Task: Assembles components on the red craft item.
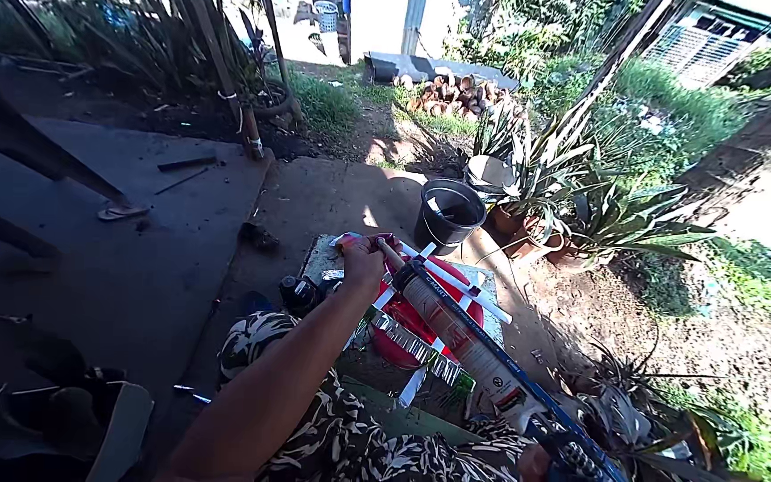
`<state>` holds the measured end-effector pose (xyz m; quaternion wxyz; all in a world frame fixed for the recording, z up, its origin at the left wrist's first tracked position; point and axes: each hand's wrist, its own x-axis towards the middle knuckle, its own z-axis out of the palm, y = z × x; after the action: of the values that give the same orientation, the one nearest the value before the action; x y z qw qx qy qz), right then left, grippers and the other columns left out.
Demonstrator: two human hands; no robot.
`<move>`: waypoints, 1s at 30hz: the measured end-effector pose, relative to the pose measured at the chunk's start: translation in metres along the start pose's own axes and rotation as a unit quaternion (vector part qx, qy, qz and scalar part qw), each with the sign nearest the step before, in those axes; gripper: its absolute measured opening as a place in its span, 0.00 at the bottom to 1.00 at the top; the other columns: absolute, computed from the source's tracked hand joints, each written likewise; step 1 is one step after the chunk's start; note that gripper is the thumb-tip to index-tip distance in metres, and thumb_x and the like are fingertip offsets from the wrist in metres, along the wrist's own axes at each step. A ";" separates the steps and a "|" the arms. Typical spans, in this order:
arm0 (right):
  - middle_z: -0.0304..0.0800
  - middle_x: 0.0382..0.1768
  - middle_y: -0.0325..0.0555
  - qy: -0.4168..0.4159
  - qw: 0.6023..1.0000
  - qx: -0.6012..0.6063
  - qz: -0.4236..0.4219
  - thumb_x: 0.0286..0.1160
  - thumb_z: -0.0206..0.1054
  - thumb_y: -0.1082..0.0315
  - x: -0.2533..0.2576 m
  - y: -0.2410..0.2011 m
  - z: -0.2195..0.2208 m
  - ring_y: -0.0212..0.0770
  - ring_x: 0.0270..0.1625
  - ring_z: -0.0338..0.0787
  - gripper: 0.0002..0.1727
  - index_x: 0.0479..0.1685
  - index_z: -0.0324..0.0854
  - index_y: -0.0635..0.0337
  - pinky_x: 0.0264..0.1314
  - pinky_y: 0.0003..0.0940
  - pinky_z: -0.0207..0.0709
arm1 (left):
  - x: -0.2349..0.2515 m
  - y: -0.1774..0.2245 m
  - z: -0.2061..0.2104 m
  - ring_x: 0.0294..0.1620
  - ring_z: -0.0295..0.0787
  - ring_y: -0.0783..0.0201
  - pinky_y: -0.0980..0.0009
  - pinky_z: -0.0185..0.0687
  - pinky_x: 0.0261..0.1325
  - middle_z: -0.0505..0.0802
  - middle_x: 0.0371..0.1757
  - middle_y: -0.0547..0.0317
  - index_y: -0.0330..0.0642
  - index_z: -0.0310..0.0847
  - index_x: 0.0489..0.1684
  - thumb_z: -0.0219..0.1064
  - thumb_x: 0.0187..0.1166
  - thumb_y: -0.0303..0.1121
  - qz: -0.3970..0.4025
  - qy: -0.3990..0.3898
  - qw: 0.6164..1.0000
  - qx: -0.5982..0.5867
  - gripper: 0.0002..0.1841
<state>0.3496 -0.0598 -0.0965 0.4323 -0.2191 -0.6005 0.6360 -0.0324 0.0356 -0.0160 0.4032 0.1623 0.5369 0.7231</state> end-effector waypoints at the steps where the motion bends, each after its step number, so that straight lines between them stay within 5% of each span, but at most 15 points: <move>1: 0.93 0.35 0.21 0.001 1.000 -0.005 -0.003 0.75 0.56 0.25 0.005 -0.004 0.006 0.17 0.36 0.88 0.30 0.50 0.91 0.34 0.42 0.16 0.80 | 0.000 0.000 -0.001 0.45 0.93 0.64 0.69 0.88 0.54 0.92 0.49 0.48 0.27 0.77 0.58 0.57 0.84 0.16 0.003 -0.004 1.000 0.002 0.10; 20: 0.93 0.36 0.23 -0.030 0.994 0.081 -0.061 0.80 0.51 0.28 0.021 0.006 0.024 0.20 0.39 0.89 0.33 0.54 0.91 0.41 0.46 0.19 0.82 | -0.009 0.019 -0.002 0.44 0.93 0.65 0.70 0.88 0.51 0.91 0.51 0.49 0.30 0.70 0.63 0.54 0.86 0.17 -0.068 0.027 0.993 -0.094 0.12; 27: 0.94 0.38 0.23 -0.021 0.998 0.041 -0.033 0.77 0.53 0.26 0.014 0.005 0.021 0.20 0.39 0.90 0.33 0.56 0.91 0.38 0.47 0.18 0.83 | -0.007 0.021 -0.002 0.39 0.89 0.68 0.71 0.88 0.48 0.87 0.45 0.53 0.32 0.71 0.58 0.57 0.85 0.19 -0.018 0.036 0.996 -0.075 0.08; 30: 0.94 0.37 0.22 -0.015 0.999 0.029 -0.023 0.76 0.56 0.27 0.012 0.010 0.021 0.19 0.39 0.90 0.31 0.54 0.91 0.37 0.46 0.17 0.83 | -0.004 0.019 -0.005 0.45 0.90 0.62 0.66 0.88 0.52 0.88 0.50 0.48 0.30 0.73 0.60 0.57 0.86 0.19 -0.002 0.033 0.998 -0.061 0.10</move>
<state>0.3237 -0.0609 -0.0994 0.4439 -0.1830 -0.5933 0.6461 -0.0409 0.0275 0.0005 0.3960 0.1127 0.5052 0.7584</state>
